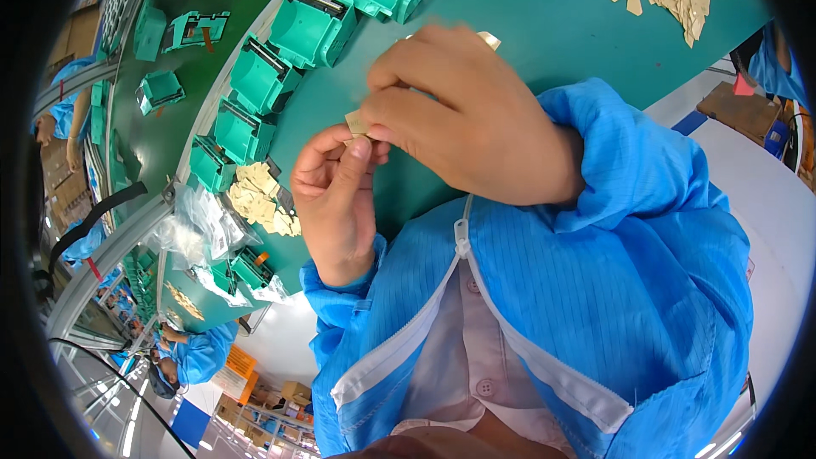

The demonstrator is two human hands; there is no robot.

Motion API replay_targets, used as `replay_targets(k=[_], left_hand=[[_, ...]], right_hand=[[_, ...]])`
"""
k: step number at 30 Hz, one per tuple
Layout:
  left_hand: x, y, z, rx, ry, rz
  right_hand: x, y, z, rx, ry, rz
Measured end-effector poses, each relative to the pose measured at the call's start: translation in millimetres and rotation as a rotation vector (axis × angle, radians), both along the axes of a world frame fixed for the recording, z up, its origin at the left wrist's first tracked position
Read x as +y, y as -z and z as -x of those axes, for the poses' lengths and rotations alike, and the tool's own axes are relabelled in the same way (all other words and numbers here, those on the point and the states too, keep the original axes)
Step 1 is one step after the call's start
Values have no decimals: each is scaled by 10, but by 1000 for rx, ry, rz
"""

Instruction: The person assembles small green plastic housing components with internal electronic modules by hand on an assembly line.

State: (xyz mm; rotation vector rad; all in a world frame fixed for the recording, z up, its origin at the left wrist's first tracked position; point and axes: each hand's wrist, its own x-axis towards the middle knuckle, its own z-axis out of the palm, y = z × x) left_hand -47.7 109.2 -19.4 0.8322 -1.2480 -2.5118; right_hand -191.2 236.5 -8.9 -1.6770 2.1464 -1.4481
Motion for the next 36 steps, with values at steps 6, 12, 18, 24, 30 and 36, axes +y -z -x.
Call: replay_targets(k=[6,12,18,24,30,36], left_hand=[[117,35,34,1,-89,152],[123,47,53,-39,-50,562],[117,-25,37,-71,-36,414],[61,35,4,-47,-61,212],[-85,27,32,-129,97,621],[-109,-86,70,-89,262,643]], right_hand=[[-12,158,-123,-5,111,28],[-12,207,-137,95,138,8],[6,217,-117,-208,71,-22],[86,303,122,-600,114,-55],[221,273,243,-183,-46,-310],[41,154,33,-655,-165,-186]])
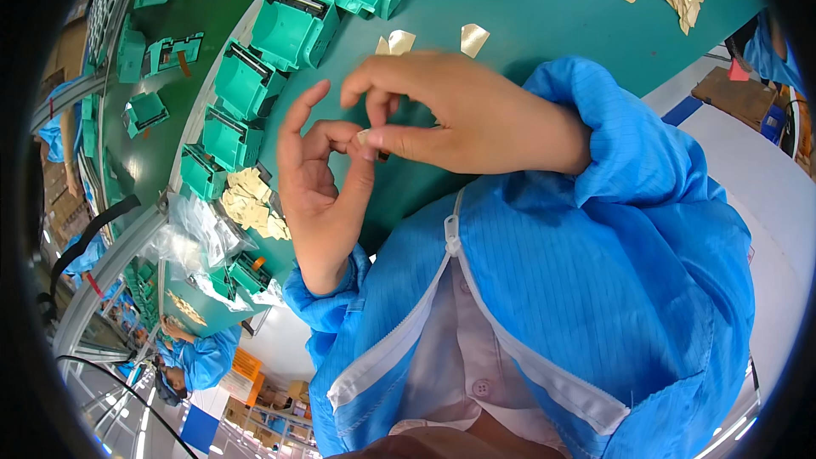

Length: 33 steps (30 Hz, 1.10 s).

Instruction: The person assembles small green plastic housing components with internal electronic modules by hand on an assembly line.

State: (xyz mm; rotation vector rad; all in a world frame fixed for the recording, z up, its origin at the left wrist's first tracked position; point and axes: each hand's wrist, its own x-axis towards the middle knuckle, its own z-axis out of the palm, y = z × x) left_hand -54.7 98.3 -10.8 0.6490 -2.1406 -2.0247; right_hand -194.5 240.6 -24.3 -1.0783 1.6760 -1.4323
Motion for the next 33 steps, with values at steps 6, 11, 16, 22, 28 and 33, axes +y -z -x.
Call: replay_targets(k=[6,11,16,22,28,33], left_hand=[[3,21,-6,44,-64,-211],[158,160,-59,81,-183,-229],[190,163,-54,89,-272,-247],[139,151,-49,61,-327,-105],[162,79,11,35,-269,205],[139,108,16,44,-184,503]], right_hand=[[-41,-52,-80,-567,95,-32],[-73,80,-163,-567,203,158],[-83,84,-187,-686,231,137],[-37,16,-59,722,246,199],[-54,97,-155,791,236,162],[-69,130,-186,832,239,128]])
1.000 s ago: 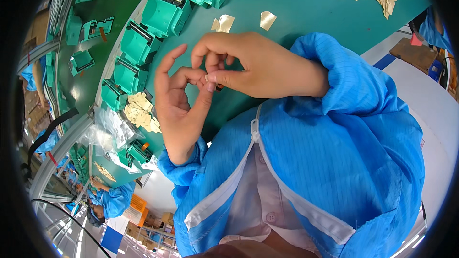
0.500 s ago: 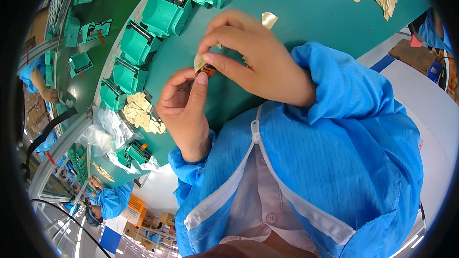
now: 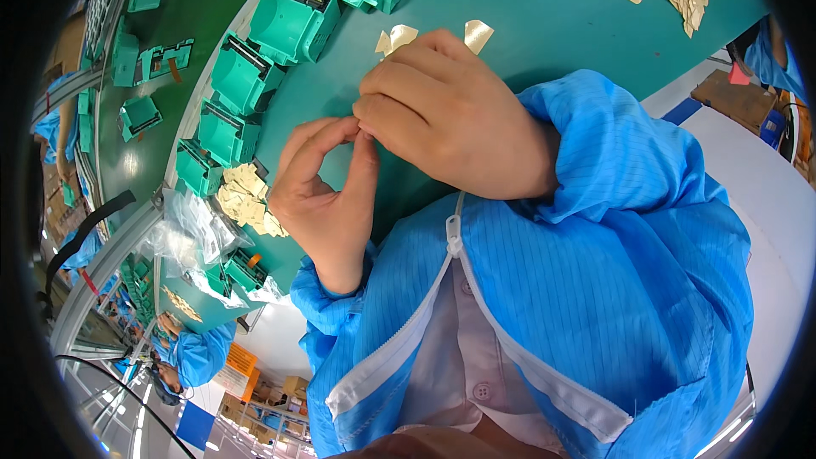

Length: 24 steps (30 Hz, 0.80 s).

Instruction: The person assembles small green plastic housing components with internal electronic modules by hand on an assembly line.

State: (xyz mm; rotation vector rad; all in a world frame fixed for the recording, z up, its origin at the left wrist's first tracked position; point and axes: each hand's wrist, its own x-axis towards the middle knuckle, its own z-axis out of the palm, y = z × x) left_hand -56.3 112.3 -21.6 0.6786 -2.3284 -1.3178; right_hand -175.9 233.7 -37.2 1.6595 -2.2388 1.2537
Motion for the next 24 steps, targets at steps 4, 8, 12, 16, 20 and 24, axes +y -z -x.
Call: replay_targets(k=[4,8,12,16,20,24], left_hand=[[0,-41,38,-31,22,35],[-8,-49,43,-18,42,-144],[-23,-62,12,27,8,-463],[-67,-46,-98,29,-29,-490],[0,-30,-125,71,-90,216],[74,77,-143,238,-187,1053]], right_hand=[[-3,-13,14,1,18,-18],[29,-6,83,-439,-56,-54],[39,54,128,-1245,8,9],[153,125,257,-1056,69,60],[295,110,241,-385,-43,-49],[331,9,141,-558,-140,-131]])
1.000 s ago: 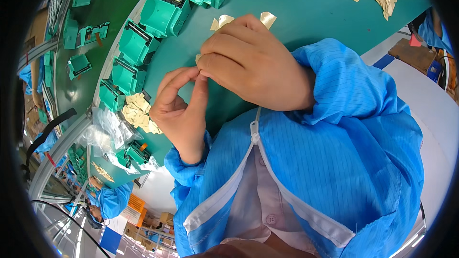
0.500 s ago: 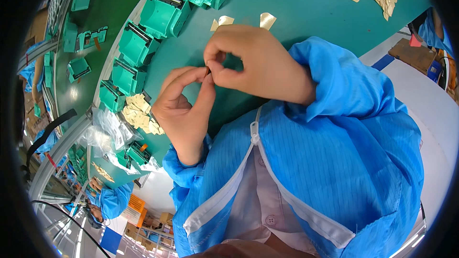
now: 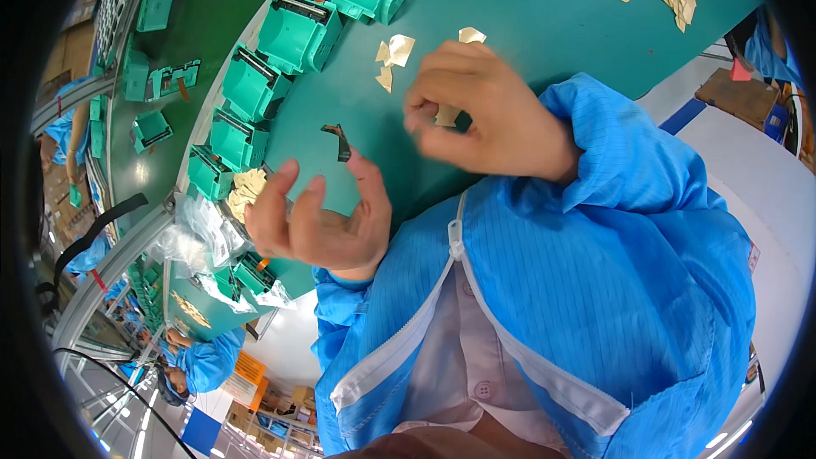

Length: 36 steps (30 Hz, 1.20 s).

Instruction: The person assembles small green plastic housing components with internal electronic modules by hand on an assembly line.

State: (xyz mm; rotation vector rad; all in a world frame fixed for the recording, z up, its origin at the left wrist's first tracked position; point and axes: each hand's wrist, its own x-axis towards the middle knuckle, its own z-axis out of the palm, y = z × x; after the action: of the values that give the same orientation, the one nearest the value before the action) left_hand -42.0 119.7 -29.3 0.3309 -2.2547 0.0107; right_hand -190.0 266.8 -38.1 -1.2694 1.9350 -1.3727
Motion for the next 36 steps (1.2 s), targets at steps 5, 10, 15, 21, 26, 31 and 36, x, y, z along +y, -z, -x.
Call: replay_targets(k=[5,10,15,21,26,31,36], left_hand=[[63,186,194,277,-65,282],[-161,316,61,245,66,494],[105,286,287,318,-111,302],[156,276,335,187,-76,347],[145,242,408,122,-59,343],[103,221,362,-43,-3,243],[-6,248,270,-30,-23,86]], right_hand=[[-135,-100,-195,-37,115,88],[-143,-26,-220,-193,100,135],[-264,-13,-289,-210,153,167],[-302,-3,-345,-272,206,222],[-353,-64,-210,-92,255,250],[-470,-389,280,268,428,343],[-711,-390,1489,525,411,126]])
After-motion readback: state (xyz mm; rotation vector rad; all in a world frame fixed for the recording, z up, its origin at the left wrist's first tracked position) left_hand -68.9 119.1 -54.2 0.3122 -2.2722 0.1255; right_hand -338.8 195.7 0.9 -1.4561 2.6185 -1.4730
